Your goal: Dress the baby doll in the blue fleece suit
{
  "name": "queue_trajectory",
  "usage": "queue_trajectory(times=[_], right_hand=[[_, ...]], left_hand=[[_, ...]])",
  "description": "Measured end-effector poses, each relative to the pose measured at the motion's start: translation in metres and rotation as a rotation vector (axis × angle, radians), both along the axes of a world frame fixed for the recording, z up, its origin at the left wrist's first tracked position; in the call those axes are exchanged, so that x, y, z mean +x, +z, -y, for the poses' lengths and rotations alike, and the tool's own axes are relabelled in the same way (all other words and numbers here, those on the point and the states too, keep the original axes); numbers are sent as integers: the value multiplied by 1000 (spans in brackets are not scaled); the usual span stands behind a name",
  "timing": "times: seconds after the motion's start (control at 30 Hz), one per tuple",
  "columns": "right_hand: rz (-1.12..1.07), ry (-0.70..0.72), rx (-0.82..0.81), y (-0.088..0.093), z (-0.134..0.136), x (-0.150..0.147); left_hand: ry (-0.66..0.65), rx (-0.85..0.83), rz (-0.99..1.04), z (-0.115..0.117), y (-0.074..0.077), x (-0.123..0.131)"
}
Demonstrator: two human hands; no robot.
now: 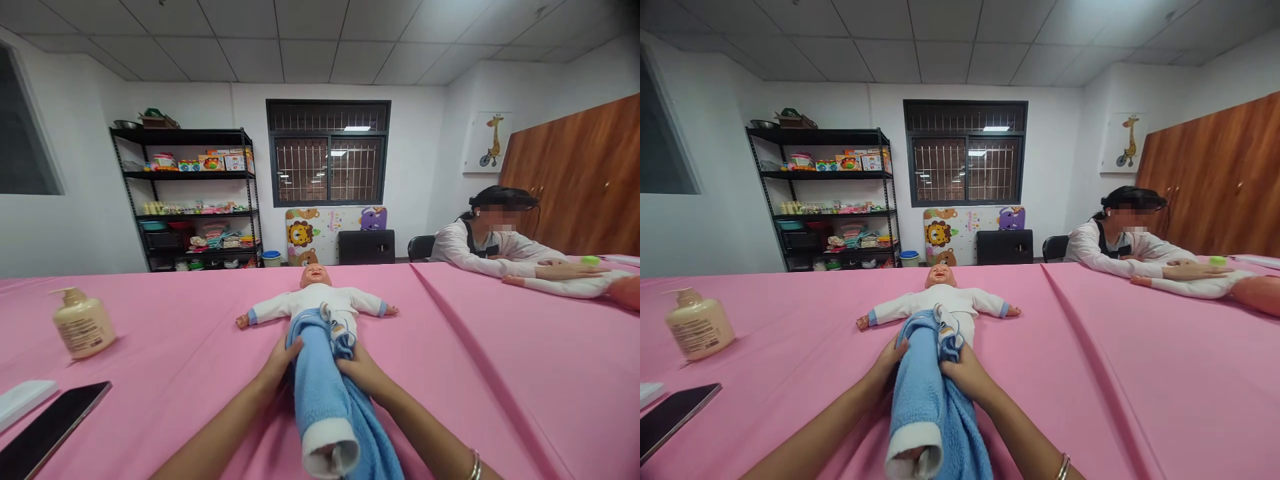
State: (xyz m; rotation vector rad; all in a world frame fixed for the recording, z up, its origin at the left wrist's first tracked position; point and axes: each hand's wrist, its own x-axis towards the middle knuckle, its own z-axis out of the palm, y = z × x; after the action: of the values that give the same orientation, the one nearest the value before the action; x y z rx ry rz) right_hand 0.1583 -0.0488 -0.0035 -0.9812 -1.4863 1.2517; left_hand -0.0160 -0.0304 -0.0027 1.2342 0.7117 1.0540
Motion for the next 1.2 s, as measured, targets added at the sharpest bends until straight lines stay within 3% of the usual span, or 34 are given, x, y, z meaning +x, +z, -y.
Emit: queue_trajectory(times=[0.07,0.1,0.23,0.37,0.57,0.7,0.83,1.0,1.1,1.2], right_hand=[[-42,-40,-115,-1,-2,3],[-63,-54,-168,-1,-2,4],[-95,-45,-266,1,-2,9],[-47,-11,-220,5,0,10],[101,47,-85,10,3,6],[154,71,-52,13,4,3],[175,81,-42,11,4,2],[222,50,20,10,5,0],[265,48,52,10,4,2],[313,39,81,9,3,5]], left_hand=[[-90,34,-4,5,5,1],[-74,37,-27,6,6,2],[121,-43,-139,0,4,5],[215,-35,-156,-6,-4,7],[325,126,-209,-16,-17,12],[348,166,-310,-25,-25,11],[434,277,-605,-26,-20,-3],[703,346,-1109,-16,7,-21],[594,351,-1176,-11,18,-21],[323,148,-934,-4,22,-14]])
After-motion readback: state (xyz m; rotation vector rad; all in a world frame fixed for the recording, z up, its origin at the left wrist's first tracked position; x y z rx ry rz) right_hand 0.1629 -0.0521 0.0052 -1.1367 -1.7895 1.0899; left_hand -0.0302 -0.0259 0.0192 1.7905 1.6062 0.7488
